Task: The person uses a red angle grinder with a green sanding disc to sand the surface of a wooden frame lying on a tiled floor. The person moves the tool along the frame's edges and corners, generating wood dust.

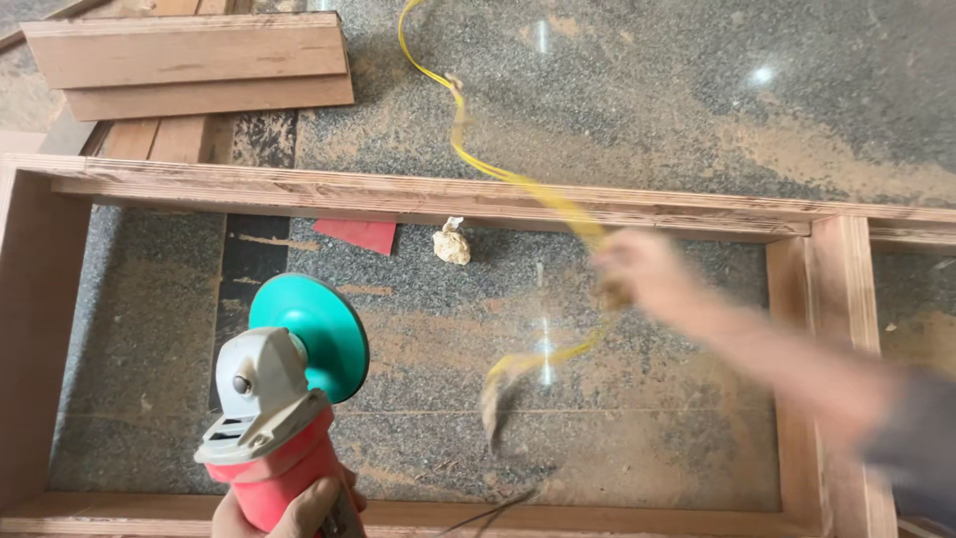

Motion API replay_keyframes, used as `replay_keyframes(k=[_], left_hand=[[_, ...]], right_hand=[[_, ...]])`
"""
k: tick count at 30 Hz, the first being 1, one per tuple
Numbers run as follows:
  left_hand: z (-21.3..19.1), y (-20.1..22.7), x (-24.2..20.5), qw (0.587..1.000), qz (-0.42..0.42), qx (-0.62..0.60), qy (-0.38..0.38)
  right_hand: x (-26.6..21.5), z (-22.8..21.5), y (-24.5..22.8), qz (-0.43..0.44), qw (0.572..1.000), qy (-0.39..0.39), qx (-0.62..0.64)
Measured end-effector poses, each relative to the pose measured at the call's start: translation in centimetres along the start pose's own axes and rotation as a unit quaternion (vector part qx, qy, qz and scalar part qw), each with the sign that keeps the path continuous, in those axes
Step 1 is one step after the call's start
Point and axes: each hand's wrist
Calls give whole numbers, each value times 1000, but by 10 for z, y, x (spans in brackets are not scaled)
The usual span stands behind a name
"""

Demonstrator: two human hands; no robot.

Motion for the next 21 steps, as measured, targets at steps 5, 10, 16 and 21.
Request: replay_keyframes(k=[5,10,16,21], left_hand=[[9,-15,1,997,-17,54,47],[25,5,22,995,-70,71,11],[32,43,13,992,-25,118,25],[41,43,8,990,74,23,117]], right_hand=[[-24,-181,59,-10,960,279,0],[-55,-165,89,-186,867,356,-296],[-4,-93,82,-143,865,291,-383],[-5,-91,88,-156,879,281,-352]])
Point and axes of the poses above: each hand's wrist, its own x-axis towards the middle knuckle, its own z-axis out of the palm, y = z × x, and after that the axes turned 14 degrees about z, right-handed
